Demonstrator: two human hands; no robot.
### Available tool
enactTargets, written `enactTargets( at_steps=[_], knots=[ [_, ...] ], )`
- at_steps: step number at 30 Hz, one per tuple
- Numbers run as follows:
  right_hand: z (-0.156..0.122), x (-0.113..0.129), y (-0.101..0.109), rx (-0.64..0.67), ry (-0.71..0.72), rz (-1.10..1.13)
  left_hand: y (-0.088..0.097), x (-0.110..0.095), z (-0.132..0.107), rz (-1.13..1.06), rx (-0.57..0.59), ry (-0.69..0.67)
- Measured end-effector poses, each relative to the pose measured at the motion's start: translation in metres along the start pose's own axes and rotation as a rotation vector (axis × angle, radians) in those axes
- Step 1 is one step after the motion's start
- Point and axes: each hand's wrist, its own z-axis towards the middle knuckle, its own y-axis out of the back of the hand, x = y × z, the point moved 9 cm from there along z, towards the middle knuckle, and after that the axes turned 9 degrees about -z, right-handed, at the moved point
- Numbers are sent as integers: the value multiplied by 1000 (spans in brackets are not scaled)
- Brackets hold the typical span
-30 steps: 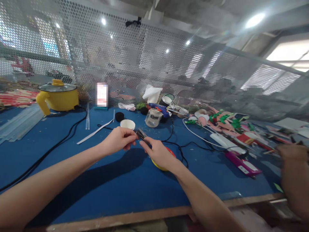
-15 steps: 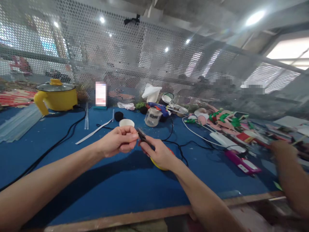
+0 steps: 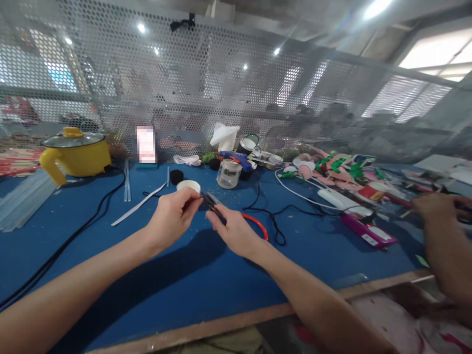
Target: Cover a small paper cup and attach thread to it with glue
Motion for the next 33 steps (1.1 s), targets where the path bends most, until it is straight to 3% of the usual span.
enactTargets(
  at_steps=[3, 7, 11, 17, 21, 25, 28, 30, 33],
  knots=[
    [0, 1, 0, -16, 23, -3, -3, 7, 0, -158, 38, 82],
    [1, 4, 5, -39, 96, -46, -18, 21, -2, -624, 158, 371],
    [1, 13, 12, -55, 243, -107, -37, 18, -11, -1060, 342, 589],
    [-5, 26, 21, -78, 425, -183, -53, 14, -27, -1268, 542, 754],
    [-4, 22, 20, -98, 365, -192, -50, 17, -22, -1123, 535, 691],
    [2, 8, 16, -99, 175, -159, -19, 16, 1, -585, 258, 363],
    [3, 3, 11, -86, 95, -131, 2, 0, 5, -151, 55, 72],
    [3, 3, 9, -83, 66, -113, 4, -9, 3, 30, 3, -57],
    [1, 2, 6, -76, 45, -94, 0, -7, -1, 126, 10, -84]
  ],
)
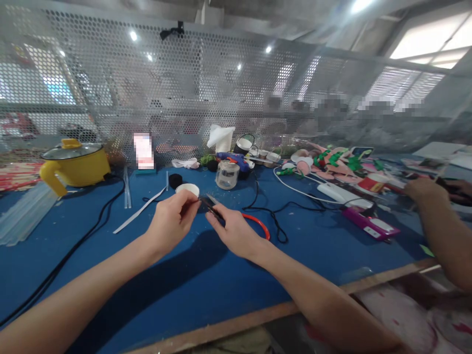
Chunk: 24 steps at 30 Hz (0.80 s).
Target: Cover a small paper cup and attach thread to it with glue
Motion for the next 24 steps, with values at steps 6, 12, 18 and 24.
enactTargets(
  at_steps=[6, 12, 18, 24],
  knots=[
    [-1, -4, -4, -5, -16, 9, -2, 7, -3, -59, 8, 61],
    [1, -1, -2, 12, 9, -19, -12, 20, -1, -461, 105, 283],
    [1, 8, 9, -40, 135, -37, -36, 23, -9, -1094, 293, 575],
    [-1, 12, 14, -63, 179, -60, -48, 16, -15, -1265, 404, 696]
  ],
)
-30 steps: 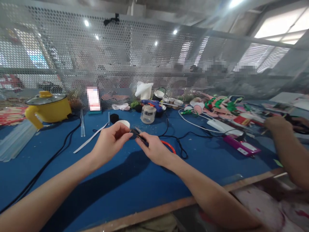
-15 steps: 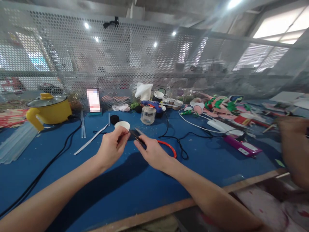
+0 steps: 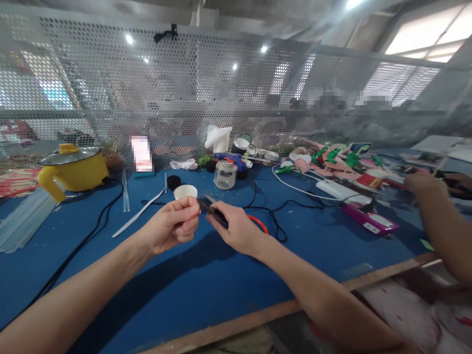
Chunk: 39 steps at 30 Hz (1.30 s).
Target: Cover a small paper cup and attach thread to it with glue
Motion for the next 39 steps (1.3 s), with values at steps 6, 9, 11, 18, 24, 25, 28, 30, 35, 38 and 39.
enactTargets(
  at_steps=[6, 9, 11, 18, 24, 25, 28, 30, 35, 38, 39],
  knots=[
    [1, -9, -6, 31, -136, -19, 12, -33, -11, 637, -316, -376],
    [1, -9, -8, 23, -131, -34, 9, -40, -18, 824, -385, -494],
    [0, -8, -7, 6, -115, -55, 9, -38, -17, 821, -377, -488],
    [0, -6, -3, -10, -82, -60, 15, -19, -3, 405, -206, -301],
    [1, -2, -1, -19, -14, -66, 11, -3, 1, 96, -59, -97],
    [1, -1, -1, -15, -11, -63, 10, -1, 1, 63, -39, -67],
    [1, -2, -2, 16, -38, -12, 9, 3, 2, 31, -22, -21],
    [0, -4, -6, 61, -90, 54, 12, 0, 2, 107, -74, -63],
    [-3, -10, -23, 233, -216, 279, 18, -14, -3, 365, -253, -223],
    [-6, -11, -32, 309, -253, 402, 17, -12, -2, 260, -233, -186],
    [-6, -12, -33, 312, -256, 410, 16, -10, -1, 205, -219, -160]
  ],
)
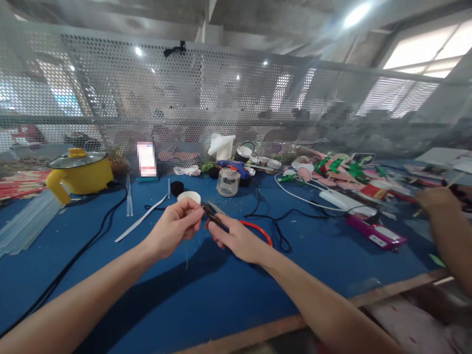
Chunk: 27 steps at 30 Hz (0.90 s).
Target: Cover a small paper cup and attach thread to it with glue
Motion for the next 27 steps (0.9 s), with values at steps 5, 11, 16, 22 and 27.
enactTargets(
  at_steps=[5, 11, 16, 22, 27],
  knots=[
    [-3, 7, 6, -81, 57, -108, -4, 8, 1, -183, 71, 116],
    [-6, 15, 12, -143, 91, -229, -10, 16, -2, -356, 197, 244],
    [-9, 22, 17, -228, 169, -351, -17, 20, -6, -440, 347, 328],
    [-12, 25, 22, -302, 220, -439, -22, 21, -8, -458, 426, 355],
    [-10, 21, 22, -285, 187, -388, -18, 20, -6, -393, 374, 307]
  ],
)
